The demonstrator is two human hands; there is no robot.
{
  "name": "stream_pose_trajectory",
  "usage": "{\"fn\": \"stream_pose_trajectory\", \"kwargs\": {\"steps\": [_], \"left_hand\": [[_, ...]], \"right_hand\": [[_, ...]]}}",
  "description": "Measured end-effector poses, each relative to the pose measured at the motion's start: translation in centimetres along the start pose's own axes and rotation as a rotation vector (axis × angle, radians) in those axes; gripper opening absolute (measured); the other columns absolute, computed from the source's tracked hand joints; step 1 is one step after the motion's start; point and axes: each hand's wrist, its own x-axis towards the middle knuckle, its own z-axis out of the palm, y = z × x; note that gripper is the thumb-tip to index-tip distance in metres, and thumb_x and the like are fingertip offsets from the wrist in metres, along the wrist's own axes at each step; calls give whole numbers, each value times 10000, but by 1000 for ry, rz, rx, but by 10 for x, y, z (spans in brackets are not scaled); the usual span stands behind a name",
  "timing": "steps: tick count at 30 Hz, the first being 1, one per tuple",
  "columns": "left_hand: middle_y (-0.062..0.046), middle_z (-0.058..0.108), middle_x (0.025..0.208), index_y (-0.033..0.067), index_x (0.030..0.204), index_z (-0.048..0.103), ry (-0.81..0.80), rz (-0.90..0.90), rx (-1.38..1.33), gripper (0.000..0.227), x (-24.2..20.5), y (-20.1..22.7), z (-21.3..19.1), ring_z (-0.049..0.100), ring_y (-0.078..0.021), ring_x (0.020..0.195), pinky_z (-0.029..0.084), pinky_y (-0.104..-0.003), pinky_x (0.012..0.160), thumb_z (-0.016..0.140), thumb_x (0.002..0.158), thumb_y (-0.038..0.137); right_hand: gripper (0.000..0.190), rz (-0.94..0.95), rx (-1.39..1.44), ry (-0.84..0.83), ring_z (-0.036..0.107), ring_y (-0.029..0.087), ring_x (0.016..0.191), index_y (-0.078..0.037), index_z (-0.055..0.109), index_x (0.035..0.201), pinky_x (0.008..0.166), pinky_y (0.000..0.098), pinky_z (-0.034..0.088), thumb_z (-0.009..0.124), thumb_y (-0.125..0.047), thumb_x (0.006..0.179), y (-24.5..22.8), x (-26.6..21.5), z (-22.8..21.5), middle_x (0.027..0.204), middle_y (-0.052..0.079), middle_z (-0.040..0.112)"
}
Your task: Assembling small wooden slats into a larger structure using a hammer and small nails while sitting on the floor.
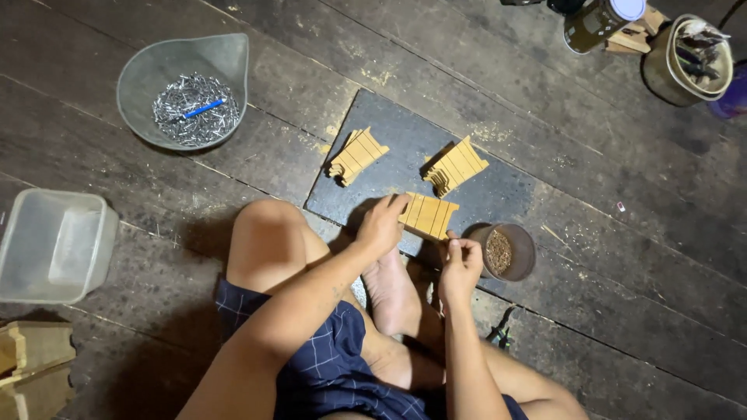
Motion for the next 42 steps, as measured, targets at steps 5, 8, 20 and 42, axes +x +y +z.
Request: {"fn": "stream_pose_trajectory", "kwargs": {"steps": [5,8,20,42], "left_hand": [[-61,666,1122,303,1360,561,-4,-10,3,606,-1,-10,8,752,-323,1068,622,-453,940,780,837,88],[-86,666,1152,294,1351,559,-41,3,-14,560,-4,10,-15,750,-356,1081,616,-472,960,735,869,72],[-176,645,1362,131,1514,549,-311,361,261,856,29,14,-62,606,-382,1307,448,-528,1125,878,737,273],[-189,633,1274,42,1470,560,-187,431,302,906,34,-3,-29,660,-394,1131,538,-474,1009,891,711,410]], "right_hand": [[38,-25,-105,-35,661,185,1044,-46,557,1077,916,394,602,590,-27,1084,22,17,-16,1305,244,705],[38,-42,-118,-18,664,178,1063,-37,575,1076,909,365,604,613,-36,1075,23,16,-14,1291,230,711],[53,-116,-157,-52,604,163,1116,-66,592,1024,922,334,573,622,-47,1064,27,25,-20,1291,154,680],[73,-182,40,-12,626,211,1164,-44,529,1049,891,376,597,585,-12,1085,37,19,-8,1248,163,617]]}}
